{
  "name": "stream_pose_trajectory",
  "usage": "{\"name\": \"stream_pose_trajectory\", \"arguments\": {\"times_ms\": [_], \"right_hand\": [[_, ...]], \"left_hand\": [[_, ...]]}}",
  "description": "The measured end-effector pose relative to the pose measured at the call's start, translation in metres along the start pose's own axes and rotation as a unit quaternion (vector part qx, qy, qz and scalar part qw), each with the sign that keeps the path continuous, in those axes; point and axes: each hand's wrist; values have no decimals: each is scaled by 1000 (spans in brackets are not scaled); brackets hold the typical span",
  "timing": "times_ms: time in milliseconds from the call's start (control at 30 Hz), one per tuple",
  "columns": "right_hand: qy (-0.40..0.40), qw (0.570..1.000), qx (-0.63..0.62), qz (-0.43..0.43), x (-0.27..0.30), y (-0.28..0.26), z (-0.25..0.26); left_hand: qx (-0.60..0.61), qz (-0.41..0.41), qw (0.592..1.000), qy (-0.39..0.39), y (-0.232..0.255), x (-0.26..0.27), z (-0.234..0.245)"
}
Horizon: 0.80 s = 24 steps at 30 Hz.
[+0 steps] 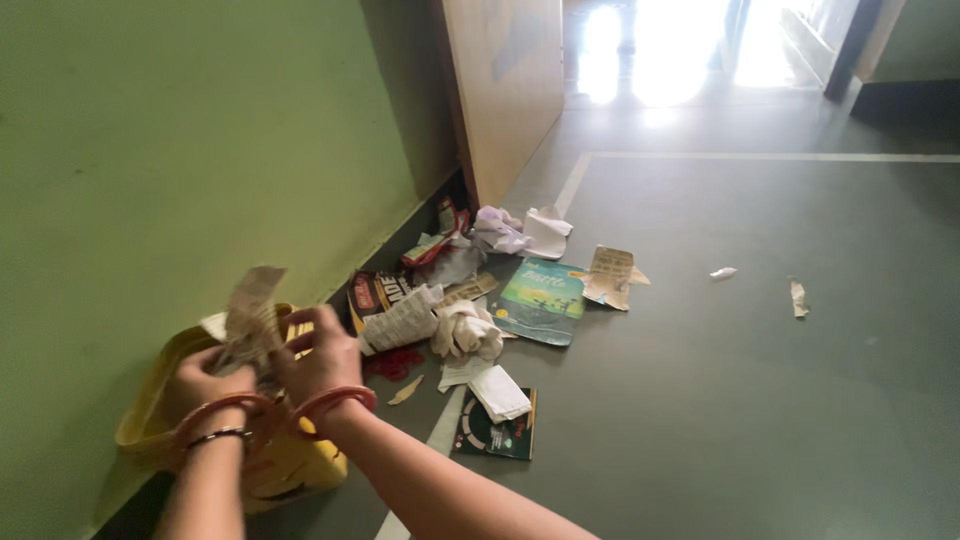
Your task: The person picks up various pieces of trash, including paper, plastic wrappers, and a book, from the floor and places them into a yellow bucket.
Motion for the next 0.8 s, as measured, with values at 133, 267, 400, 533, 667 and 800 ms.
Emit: {"name": "stream_pose_trajectory", "arguments": {"times_ms": [133,267,400,533,667,800], "right_hand": [[-72,996,59,0,-1,5,-26],[-52,997,51,27,-3,21,-30],[-42,997,17,58,2,25,-28],[23,995,62,75,11,23,-8],[71,989,130,-22,-2,29,27],[88,953,274,-92,-20,66,77]], "left_hand": [[8,152,987,-50,32,31,75],[19,90,994,-60,41,38,85],[18,-52,998,-4,45,43,66],[45,-177,983,16,69,64,41],[121,-245,961,-44,106,93,16],[22,-217,954,-204,112,116,-34]]}}
Point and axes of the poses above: each hand's wrist, its own x-axis away from the middle knuckle, its own z-axis out of the back of the hand, y = z × x, and after that the axes turned 1 degree about y, right-handed
